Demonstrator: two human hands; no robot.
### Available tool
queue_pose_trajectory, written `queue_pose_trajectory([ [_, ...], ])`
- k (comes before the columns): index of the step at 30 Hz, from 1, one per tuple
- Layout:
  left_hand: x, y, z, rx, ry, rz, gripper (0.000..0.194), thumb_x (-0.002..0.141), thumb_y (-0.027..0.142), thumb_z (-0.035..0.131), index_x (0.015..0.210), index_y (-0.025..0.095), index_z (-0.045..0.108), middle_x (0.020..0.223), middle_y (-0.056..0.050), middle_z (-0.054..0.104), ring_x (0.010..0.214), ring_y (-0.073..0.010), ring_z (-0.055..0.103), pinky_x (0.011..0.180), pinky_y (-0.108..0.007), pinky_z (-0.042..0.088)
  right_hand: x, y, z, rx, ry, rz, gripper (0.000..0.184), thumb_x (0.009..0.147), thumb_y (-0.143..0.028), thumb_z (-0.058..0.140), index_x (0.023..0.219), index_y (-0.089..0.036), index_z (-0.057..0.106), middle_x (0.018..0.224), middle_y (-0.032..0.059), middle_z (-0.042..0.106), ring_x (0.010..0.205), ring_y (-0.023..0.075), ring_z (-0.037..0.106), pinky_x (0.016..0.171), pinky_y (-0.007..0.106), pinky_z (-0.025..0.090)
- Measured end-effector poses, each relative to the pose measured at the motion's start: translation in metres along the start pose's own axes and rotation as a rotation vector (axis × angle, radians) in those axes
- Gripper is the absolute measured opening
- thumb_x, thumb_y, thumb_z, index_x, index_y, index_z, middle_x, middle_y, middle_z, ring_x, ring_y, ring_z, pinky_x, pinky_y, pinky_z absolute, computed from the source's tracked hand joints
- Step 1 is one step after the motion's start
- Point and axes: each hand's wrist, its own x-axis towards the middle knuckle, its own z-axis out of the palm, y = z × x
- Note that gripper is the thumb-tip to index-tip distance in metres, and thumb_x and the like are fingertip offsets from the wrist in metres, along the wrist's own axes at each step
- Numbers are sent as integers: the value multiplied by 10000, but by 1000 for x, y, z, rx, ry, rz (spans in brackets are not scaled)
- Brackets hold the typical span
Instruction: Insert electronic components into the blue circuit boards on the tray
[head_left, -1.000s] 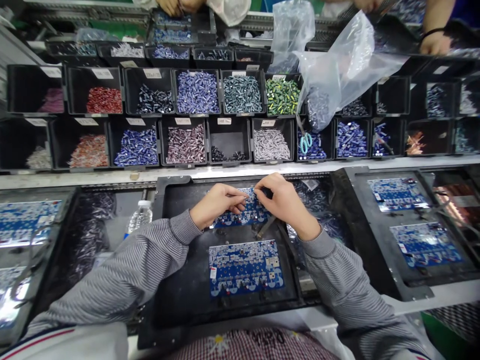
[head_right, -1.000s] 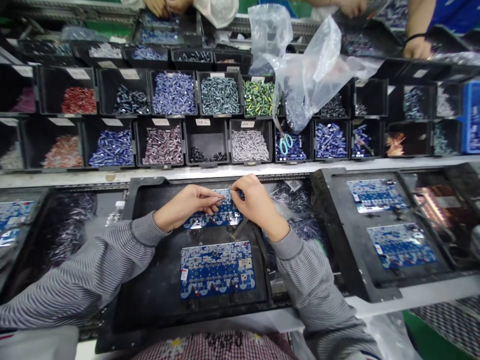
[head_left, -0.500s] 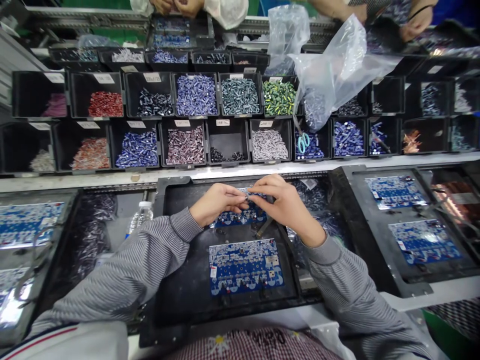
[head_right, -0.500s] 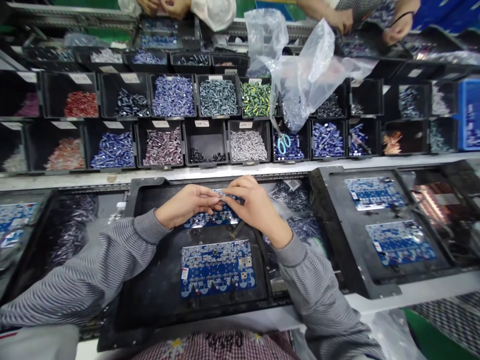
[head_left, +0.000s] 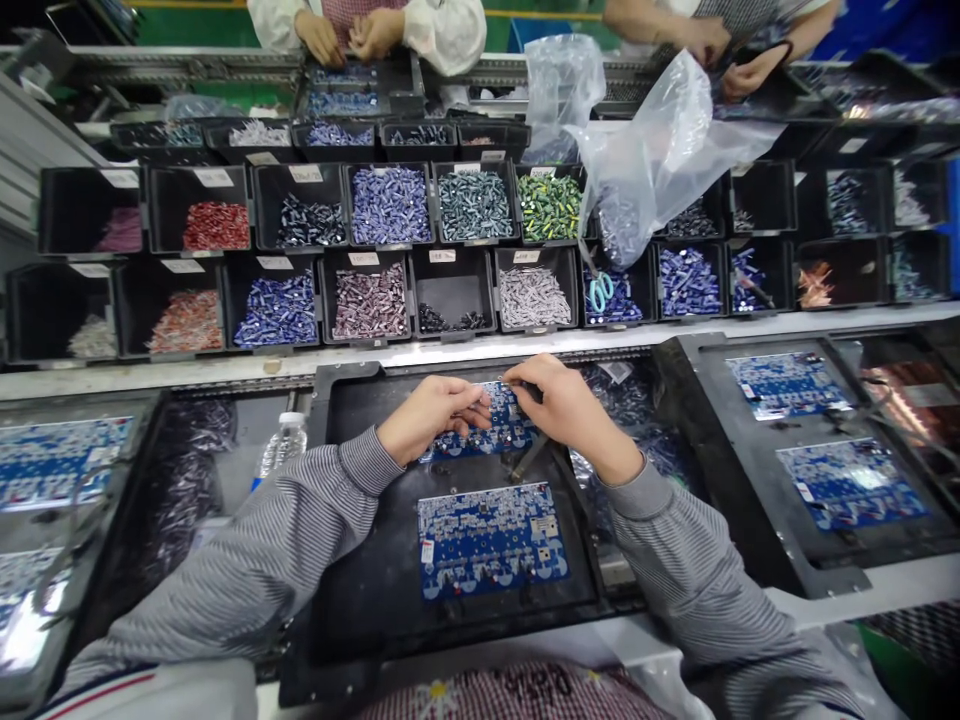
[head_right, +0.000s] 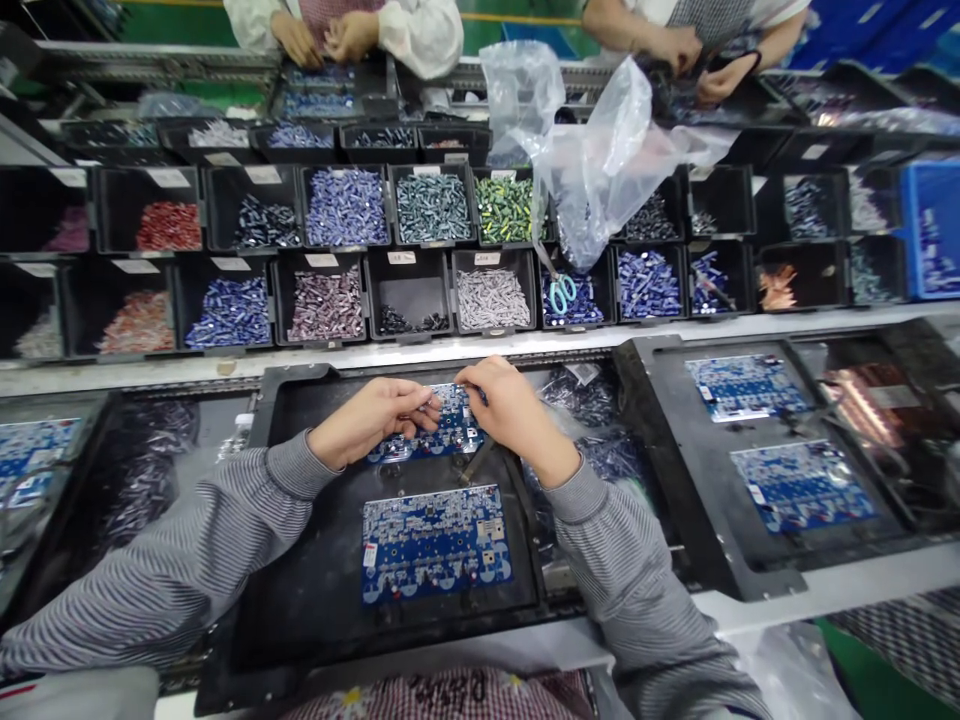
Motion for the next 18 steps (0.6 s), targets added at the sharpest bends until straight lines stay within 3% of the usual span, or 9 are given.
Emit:
queue_pose_trajectory([
  [4,1,-1,0,71,5,50,137,821,187,636,758,75,683,564,16,530,464,-34,426,421,-149,287,0,-3,-2,-19,-34,-4,228,831,-62,452,923,-187,619,875,59,647,901,207,529,782,336,445],
  [9,-1,0,2,11,4,9,121,793,65,611,877,71,697,669,-46,638,557,-73,533,516,-181,391,0,-1,0,-54,-75,-12,244,846,-60,429,967,-188,599,897,65,638,917,209,525,773,335,429],
  [12,-1,-1,2,-7,2,4,96,803,64,600,854,64,681,667,-65,653,600,-101,584,524,-188,410,-1,1,2,-107,-92,-10,246,852,-66,436,978,-188,609,891,69,641,918,215,532,783,355,418],
  [18,0,-2,3,-59,-41,-7,101,801,34,593,845,57,680,714,-73,672,631,-90,603,547,-170,419,-5,-14,-4,24,22,-51,128,870,-205,549,916,-218,667,876,40,675,897,198,555,815,353,440],
])
